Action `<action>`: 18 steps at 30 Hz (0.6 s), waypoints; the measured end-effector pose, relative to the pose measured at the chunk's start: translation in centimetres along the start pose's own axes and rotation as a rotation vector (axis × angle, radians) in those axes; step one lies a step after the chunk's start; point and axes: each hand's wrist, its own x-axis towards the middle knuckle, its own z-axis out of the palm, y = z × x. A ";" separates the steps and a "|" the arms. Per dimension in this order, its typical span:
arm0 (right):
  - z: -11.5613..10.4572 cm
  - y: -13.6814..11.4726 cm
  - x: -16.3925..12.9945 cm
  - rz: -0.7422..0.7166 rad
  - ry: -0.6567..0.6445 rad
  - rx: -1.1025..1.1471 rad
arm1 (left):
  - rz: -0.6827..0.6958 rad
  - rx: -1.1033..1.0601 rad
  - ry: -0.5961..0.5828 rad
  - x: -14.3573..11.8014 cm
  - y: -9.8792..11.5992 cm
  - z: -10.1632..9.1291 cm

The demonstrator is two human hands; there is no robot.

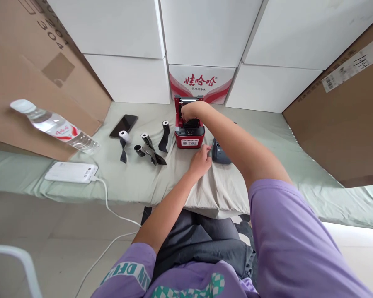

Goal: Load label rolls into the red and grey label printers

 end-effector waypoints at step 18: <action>-5.7 -0.8 -6.1 -0.174 0.096 0.277 | -0.001 0.044 -0.029 -0.2 0.7 -0.4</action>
